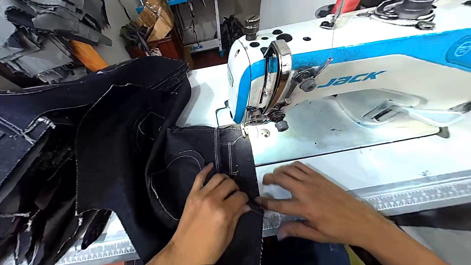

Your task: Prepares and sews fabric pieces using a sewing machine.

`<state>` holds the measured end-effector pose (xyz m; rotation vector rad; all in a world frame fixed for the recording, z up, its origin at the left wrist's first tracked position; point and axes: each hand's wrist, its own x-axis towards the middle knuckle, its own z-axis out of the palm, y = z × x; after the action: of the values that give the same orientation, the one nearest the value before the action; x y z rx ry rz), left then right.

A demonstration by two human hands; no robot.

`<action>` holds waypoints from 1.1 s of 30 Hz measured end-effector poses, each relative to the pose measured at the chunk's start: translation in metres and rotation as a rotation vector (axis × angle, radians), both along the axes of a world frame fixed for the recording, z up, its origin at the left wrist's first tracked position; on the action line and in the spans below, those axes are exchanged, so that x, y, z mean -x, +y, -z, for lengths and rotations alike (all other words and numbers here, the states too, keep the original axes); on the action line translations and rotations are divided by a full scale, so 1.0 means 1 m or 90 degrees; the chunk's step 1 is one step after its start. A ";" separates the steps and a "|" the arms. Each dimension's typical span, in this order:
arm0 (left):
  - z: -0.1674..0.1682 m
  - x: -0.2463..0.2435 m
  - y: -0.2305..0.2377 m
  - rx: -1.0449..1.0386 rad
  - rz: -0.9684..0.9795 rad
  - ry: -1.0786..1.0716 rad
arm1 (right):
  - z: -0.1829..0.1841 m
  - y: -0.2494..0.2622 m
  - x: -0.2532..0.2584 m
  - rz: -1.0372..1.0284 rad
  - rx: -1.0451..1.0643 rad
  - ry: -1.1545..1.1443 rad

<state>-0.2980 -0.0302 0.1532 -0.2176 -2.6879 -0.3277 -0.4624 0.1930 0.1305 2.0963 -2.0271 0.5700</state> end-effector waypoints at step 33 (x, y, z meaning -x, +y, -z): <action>0.008 0.081 -0.053 0.114 -0.002 -0.118 | 0.005 -0.044 0.067 0.084 0.044 0.026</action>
<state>-0.3787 -0.0836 0.1451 -0.2472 -2.9026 -0.1110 -0.5297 0.1492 0.1252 1.9030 -2.0738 0.5623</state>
